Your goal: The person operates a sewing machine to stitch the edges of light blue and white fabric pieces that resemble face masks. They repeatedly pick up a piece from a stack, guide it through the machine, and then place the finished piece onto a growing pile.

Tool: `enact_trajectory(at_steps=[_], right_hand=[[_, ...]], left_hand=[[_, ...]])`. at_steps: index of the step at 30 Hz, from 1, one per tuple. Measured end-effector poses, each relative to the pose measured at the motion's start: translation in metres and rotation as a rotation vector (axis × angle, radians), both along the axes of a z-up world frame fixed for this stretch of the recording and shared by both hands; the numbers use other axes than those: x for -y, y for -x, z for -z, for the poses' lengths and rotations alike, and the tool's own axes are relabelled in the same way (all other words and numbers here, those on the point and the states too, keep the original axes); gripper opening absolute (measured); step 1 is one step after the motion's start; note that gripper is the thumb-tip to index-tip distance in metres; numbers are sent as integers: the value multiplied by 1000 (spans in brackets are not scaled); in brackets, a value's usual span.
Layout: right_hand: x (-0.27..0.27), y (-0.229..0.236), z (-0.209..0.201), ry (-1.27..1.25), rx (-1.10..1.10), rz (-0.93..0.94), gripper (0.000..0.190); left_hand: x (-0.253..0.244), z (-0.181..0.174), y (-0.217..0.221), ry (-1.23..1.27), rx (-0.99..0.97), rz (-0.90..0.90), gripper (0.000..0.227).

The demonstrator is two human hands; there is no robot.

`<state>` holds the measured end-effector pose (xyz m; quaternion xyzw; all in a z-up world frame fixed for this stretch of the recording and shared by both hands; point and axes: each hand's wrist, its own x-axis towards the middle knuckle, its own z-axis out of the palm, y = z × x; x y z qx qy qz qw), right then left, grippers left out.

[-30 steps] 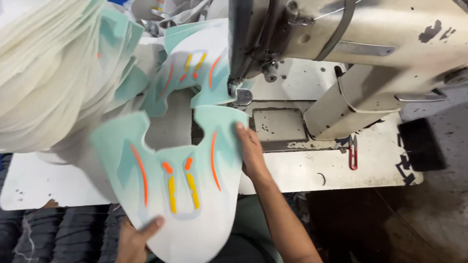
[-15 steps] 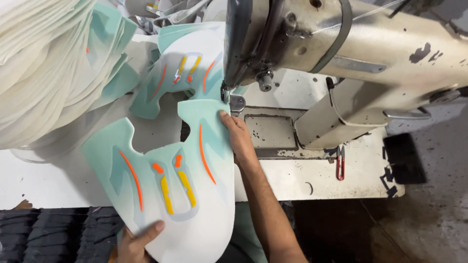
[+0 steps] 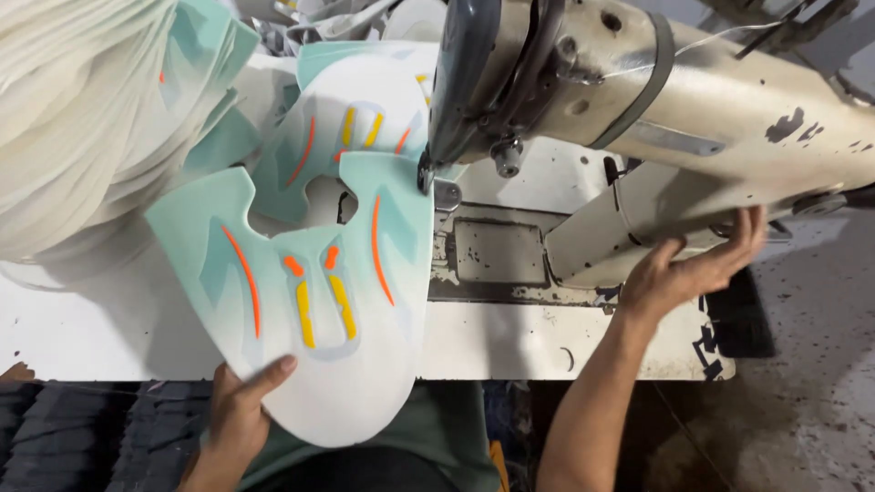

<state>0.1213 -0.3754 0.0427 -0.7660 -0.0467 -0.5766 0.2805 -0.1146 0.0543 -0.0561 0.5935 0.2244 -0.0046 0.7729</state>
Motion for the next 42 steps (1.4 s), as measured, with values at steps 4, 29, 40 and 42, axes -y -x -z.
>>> enact_trajectory(at_steps=[4, 29, 40, 42], right_hand=[[47, -5, 70, 107, 59, 62, 54], [-182, -163, 66, 779, -323, -765, 40], [-144, -15, 92, -199, -733, -850, 34], [-157, 37, 90, -706, -733, -819, 44]], left_hand=[[2, 12, -5, 168, 107, -87, 53], [16, 63, -26, -1243, 677, -400, 31], [8, 74, -21, -1085, 572, -189, 23], [5, 73, -15, -1080, 598, -168, 25]])
